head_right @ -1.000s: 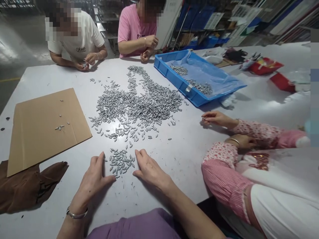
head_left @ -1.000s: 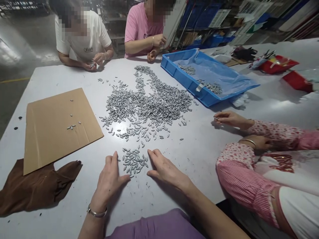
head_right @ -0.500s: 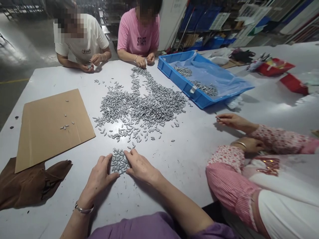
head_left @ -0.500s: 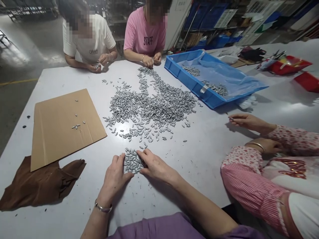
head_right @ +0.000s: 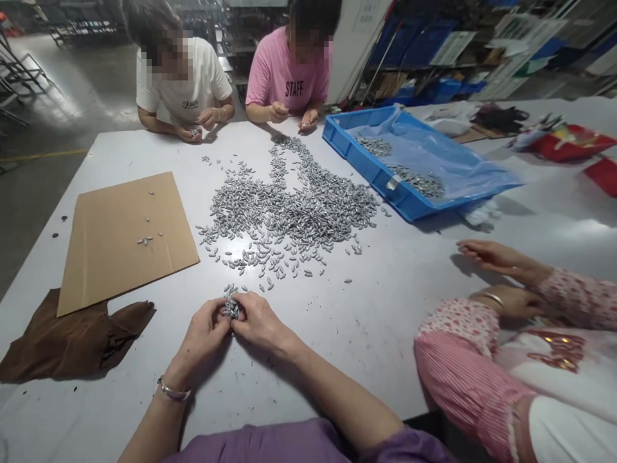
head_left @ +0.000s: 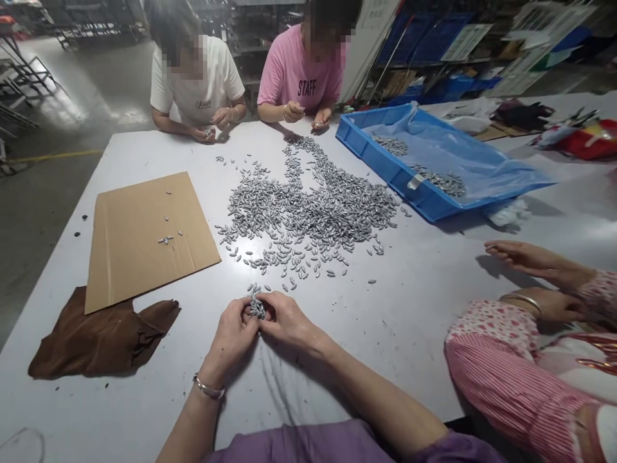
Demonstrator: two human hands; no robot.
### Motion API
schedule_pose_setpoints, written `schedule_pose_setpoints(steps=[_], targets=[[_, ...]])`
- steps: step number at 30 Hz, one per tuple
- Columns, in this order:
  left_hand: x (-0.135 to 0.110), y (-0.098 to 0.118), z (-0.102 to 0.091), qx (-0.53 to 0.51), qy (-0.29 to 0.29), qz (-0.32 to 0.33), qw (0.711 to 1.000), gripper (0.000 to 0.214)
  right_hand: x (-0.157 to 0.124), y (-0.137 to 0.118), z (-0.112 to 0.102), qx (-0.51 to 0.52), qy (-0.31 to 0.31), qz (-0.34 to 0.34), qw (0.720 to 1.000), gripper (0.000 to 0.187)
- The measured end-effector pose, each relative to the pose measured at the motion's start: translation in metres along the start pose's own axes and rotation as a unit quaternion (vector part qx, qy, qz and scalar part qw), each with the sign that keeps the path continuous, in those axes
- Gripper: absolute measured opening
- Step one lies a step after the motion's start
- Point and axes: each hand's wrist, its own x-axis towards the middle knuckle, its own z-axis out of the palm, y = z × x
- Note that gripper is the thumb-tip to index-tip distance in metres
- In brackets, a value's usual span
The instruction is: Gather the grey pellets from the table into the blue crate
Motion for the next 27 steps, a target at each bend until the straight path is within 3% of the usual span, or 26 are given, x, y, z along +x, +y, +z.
schedule_pose_setpoints(steps=[6,11,13,15,17,19,22,25,27], targets=[[-0.004,-0.002,0.005,-0.066,-0.02,-0.066,0.995,0.035,0.003,-0.015,0.001,0.071,-0.019,0.052,0.996,0.031],[-0.003,-0.007,0.011,-0.173,0.03,-0.099,0.98,0.046,0.008,-0.029,0.001,0.081,-0.047,0.049,0.994,0.028],[-0.002,-0.005,0.014,-0.269,0.074,-0.109,0.954,0.046,0.007,-0.035,0.005,0.057,-0.03,0.003,0.998,0.026],[-0.001,-0.002,0.016,-0.394,0.104,-0.138,0.903,0.041,0.003,-0.043,0.011,0.015,-0.014,-0.058,0.998,0.026],[0.0,0.0,0.016,-0.497,0.101,-0.182,0.843,0.032,-0.002,-0.053,0.015,-0.027,-0.006,-0.108,0.994,0.029],[0.001,0.001,0.014,-0.549,0.079,-0.215,0.804,0.025,-0.006,-0.062,0.017,-0.039,-0.011,-0.141,0.989,0.032],[0.003,-0.001,0.009,-0.574,0.052,-0.238,0.782,0.014,-0.007,-0.067,0.011,0.015,0.001,-0.176,0.984,0.036],[0.003,0.001,0.003,-0.597,0.028,-0.259,0.759,0.006,-0.005,-0.055,-0.006,0.058,0.083,-0.172,0.98,0.029],[0.004,0.004,-0.003,-0.626,0.026,-0.249,0.738,0.01,-0.007,-0.038,-0.02,0.045,0.142,-0.133,0.98,0.022]])
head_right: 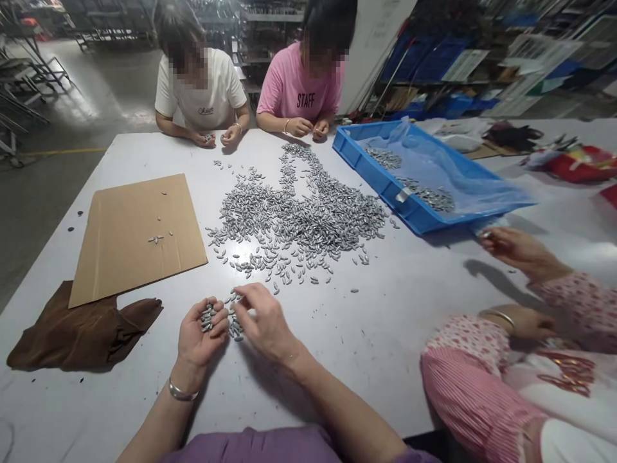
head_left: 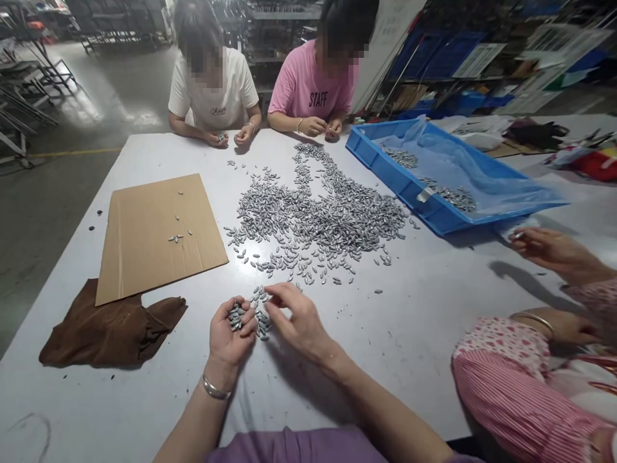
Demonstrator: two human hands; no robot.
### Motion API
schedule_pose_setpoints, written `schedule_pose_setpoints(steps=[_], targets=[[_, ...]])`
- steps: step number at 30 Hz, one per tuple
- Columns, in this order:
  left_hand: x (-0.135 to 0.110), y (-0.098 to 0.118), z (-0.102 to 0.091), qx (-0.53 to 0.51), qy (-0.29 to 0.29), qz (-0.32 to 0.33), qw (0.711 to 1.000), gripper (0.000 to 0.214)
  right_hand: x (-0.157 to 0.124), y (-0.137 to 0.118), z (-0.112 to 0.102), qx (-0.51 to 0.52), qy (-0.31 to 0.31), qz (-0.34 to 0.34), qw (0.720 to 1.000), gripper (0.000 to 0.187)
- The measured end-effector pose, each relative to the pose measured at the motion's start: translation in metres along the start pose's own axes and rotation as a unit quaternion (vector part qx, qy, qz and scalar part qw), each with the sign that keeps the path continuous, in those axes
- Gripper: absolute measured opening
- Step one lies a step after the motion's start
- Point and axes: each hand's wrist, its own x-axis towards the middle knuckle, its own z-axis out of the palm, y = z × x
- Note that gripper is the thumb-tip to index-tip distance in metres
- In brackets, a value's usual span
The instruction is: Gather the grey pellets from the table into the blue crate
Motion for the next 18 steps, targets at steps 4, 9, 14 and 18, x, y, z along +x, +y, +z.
schedule_pose_setpoints(steps=[4,9,14,18], targets=[[-0.002,0.014,0.003,-0.077,0.028,0.06,0.995,0.018,-0.017,0.033,-0.026,-0.055,-0.006,0.098,0.994,0.02],[0.0,0.025,0.003,-0.097,0.062,0.121,0.986,0.023,-0.039,0.053,-0.028,-0.089,-0.041,0.108,0.989,0.021],[0.001,0.027,0.001,-0.114,0.018,0.147,0.982,0.037,-0.038,0.053,-0.022,-0.113,-0.061,0.07,0.989,0.023],[0.0,0.027,-0.001,-0.138,-0.012,0.145,0.98,0.047,-0.033,0.049,-0.02,-0.136,-0.106,0.067,0.983,0.022]])
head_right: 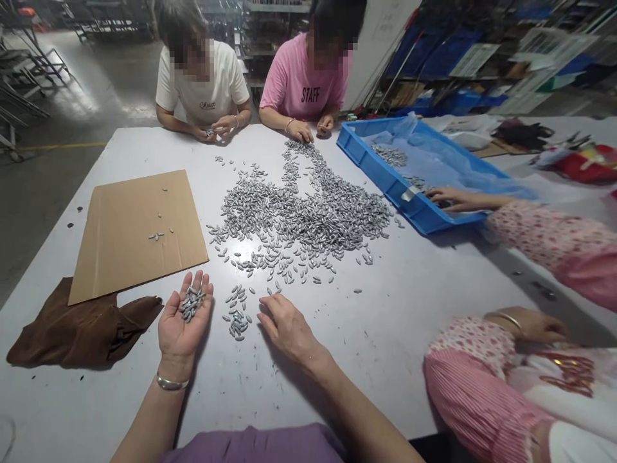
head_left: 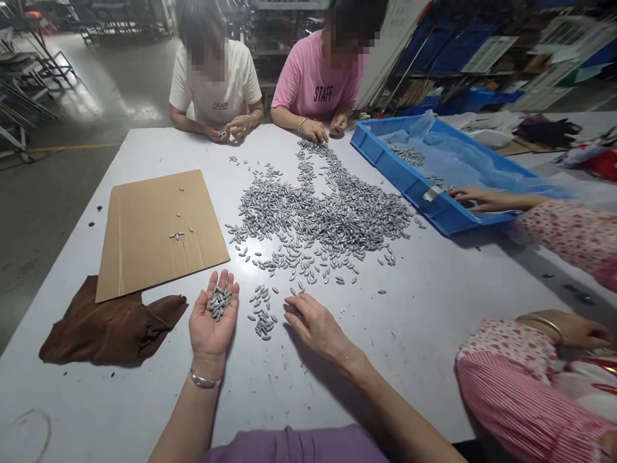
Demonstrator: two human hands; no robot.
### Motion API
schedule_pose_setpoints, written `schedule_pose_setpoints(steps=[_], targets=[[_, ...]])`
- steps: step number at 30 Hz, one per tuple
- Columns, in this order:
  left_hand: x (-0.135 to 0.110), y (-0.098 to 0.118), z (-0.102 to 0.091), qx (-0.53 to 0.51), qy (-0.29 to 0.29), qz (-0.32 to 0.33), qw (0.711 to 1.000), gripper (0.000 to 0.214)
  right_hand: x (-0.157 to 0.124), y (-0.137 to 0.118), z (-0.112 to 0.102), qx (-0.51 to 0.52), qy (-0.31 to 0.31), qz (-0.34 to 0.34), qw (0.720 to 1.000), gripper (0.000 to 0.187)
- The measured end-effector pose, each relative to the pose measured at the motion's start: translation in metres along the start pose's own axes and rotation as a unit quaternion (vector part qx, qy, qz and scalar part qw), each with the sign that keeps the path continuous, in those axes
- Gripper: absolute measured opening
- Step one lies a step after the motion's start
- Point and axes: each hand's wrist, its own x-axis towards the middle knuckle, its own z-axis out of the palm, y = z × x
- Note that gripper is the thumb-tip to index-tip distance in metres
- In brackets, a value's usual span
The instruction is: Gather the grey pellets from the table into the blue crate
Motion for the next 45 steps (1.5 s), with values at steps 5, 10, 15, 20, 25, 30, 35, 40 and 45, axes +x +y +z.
schedule_pose_setpoints(steps=[5,10,15,20,25,30,35,40,45], targets=[[0.001,-0.001,-0.003,-0.007,-0.034,-0.009,0.999,0.054,0.002,-0.005,0.001,-0.016,-0.028,0.025,0.999,0.02],[0.003,0.0,-0.006,-0.014,-0.038,-0.024,0.999,0.056,0.012,-0.005,0.002,-0.022,-0.022,0.005,1.0,0.023],[0.007,0.001,-0.009,-0.02,-0.017,-0.014,1.0,0.055,0.03,-0.007,0.008,-0.035,-0.025,-0.013,0.999,0.023],[0.008,0.0,-0.011,-0.022,-0.005,-0.023,0.999,0.055,0.054,-0.009,0.02,-0.081,-0.019,-0.012,0.996,0.019],[0.008,-0.001,-0.008,-0.012,0.008,-0.028,1.0,0.049,0.067,-0.012,0.023,-0.119,-0.045,0.004,0.992,0.01],[0.008,-0.002,-0.008,0.038,0.019,-0.041,0.998,0.031,0.065,-0.019,0.016,-0.041,-0.023,0.027,0.999,0.013],[-0.001,-0.013,-0.008,0.219,-0.032,-0.043,0.974,0.011,0.049,-0.033,0.004,0.316,-0.054,0.172,0.932,0.017],[-0.015,-0.03,-0.006,0.386,-0.062,-0.057,0.919,0.037,0.033,-0.04,-0.001,0.503,-0.078,0.232,0.829,0.035],[-0.018,-0.035,-0.007,0.418,-0.062,-0.078,0.903,0.042,0.028,-0.043,0.0,0.528,-0.083,0.231,0.813,0.032]])
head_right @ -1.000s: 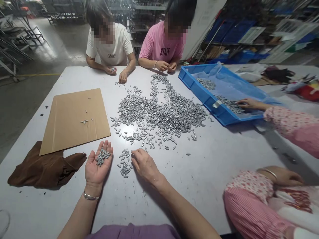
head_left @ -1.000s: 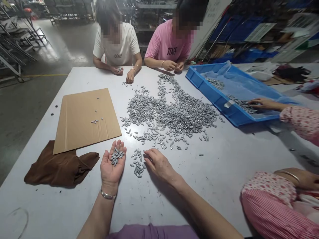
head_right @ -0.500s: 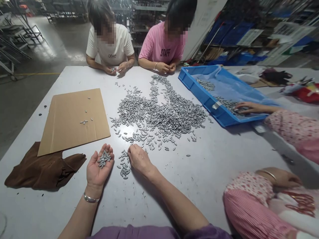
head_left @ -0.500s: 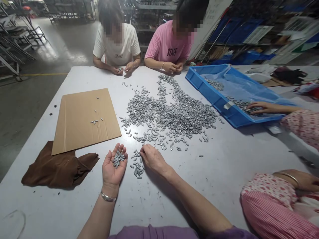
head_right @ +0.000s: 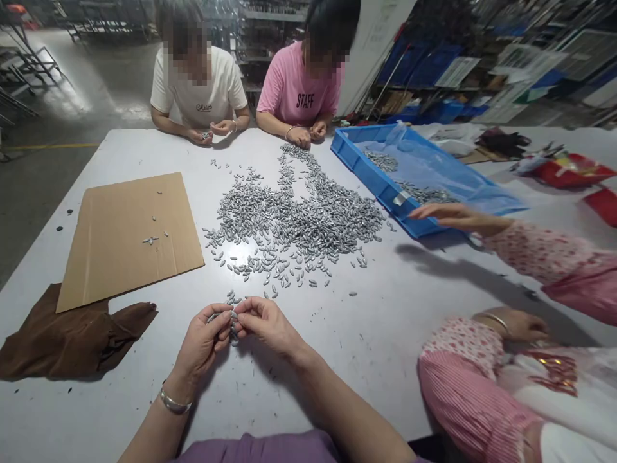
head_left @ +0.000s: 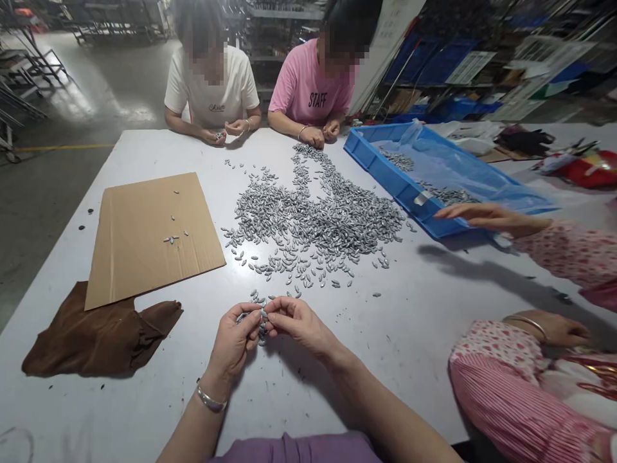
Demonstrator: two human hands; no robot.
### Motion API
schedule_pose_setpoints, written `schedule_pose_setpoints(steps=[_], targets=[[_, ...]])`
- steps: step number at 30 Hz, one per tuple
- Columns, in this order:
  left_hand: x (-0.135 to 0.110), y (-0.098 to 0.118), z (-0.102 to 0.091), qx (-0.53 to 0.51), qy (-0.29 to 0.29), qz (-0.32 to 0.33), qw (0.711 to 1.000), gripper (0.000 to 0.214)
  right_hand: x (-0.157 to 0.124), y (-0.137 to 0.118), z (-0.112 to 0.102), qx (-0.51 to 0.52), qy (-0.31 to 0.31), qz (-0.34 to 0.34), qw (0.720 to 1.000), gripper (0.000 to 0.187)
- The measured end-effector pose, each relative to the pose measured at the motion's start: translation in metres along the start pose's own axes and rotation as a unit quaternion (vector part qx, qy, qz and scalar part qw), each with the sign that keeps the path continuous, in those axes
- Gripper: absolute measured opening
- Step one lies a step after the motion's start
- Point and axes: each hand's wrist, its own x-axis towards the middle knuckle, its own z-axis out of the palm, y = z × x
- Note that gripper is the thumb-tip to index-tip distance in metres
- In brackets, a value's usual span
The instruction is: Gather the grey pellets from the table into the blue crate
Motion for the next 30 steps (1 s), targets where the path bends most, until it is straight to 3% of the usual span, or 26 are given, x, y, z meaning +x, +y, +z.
schedule_pose_setpoints(steps=[10,13,15,17,19,21,24,26,30], targets=[[0.001,-0.002,-0.003,0.001,-0.014,-0.004,1.0,0.036,-0.001,0.005,0.004,-0.053,-0.019,-0.028,0.998,0.029],[0.003,0.006,-0.007,-0.077,-0.02,-0.009,0.997,0.026,-0.002,0.005,0.0,-0.175,0.0,-0.046,0.984,0.024],[0.006,0.015,-0.012,-0.175,0.006,-0.01,0.984,0.015,0.0,0.005,-0.008,-0.34,0.063,-0.098,0.933,0.019],[0.009,0.025,-0.019,-0.27,0.058,-0.008,0.961,0.011,0.005,0.006,-0.016,-0.481,0.11,-0.168,0.853,0.019],[0.011,0.033,-0.025,-0.335,0.105,0.0,0.936,0.016,0.013,0.01,-0.021,-0.556,0.098,-0.226,0.794,0.032],[0.013,0.036,-0.03,-0.378,0.128,0.018,0.917,0.022,0.02,0.017,-0.019,-0.597,0.046,-0.262,0.757,0.055],[0.013,0.035,-0.031,-0.417,0.121,0.046,0.9,0.03,0.029,0.028,-0.006,-0.636,-0.019,-0.271,0.722,0.082],[0.012,0.032,-0.031,-0.432,0.104,0.056,0.894,0.037,0.032,0.036,0.003,-0.646,-0.033,-0.272,0.712,0.086],[0.013,0.027,-0.03,-0.451,0.085,0.06,0.887,0.045,0.031,0.05,0.014,-0.635,-0.023,-0.316,0.705,0.058]])
